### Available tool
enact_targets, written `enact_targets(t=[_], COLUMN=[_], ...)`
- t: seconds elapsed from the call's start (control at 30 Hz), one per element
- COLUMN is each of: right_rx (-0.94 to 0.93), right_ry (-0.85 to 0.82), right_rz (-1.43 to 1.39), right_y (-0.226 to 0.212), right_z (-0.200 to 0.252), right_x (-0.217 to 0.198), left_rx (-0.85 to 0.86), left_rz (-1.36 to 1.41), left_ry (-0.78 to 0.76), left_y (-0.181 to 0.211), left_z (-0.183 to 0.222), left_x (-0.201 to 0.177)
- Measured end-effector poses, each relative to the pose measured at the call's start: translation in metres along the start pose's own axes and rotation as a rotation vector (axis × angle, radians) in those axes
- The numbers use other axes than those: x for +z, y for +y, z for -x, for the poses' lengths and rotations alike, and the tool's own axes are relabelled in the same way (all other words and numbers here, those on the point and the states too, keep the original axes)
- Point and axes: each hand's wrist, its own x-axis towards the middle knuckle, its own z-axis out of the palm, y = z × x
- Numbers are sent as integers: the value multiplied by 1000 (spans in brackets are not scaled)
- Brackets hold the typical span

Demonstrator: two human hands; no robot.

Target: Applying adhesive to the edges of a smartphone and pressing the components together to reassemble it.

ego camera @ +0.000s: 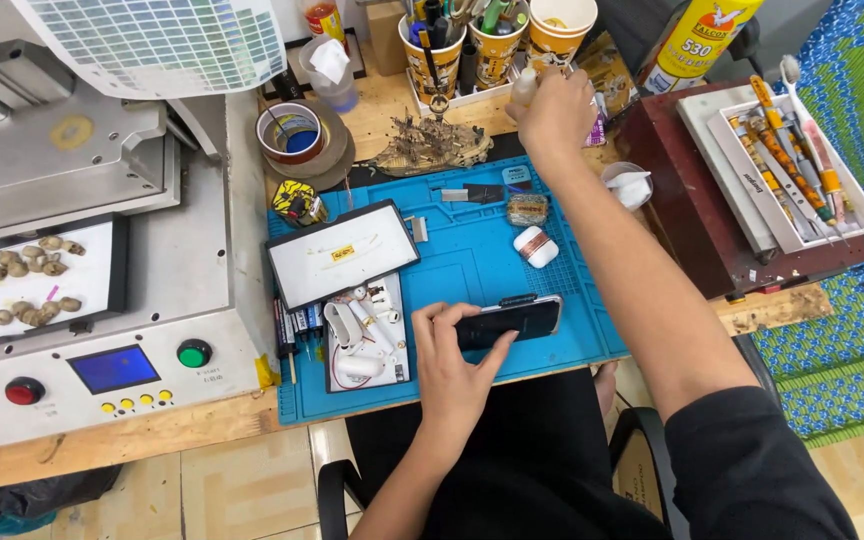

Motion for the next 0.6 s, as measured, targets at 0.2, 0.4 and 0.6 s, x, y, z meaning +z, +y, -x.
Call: enact_targets(t=[0.2, 0.4, 0.6], right_rx=[-104, -578, -292], right_ry=[125, 121, -132], right_rz=[-170, -710, -381], right_y=[7, 2, 104], right_z=[1, 139, 292], right_x=[-1, -171, -178], left_rx=[-36, -14, -73], left_rz=[10, -16, 1], left_ry=[-12, 0, -47], left_y=[1, -4, -6], left_z=[-1, -1, -3], left_x=[-1, 4, 3])
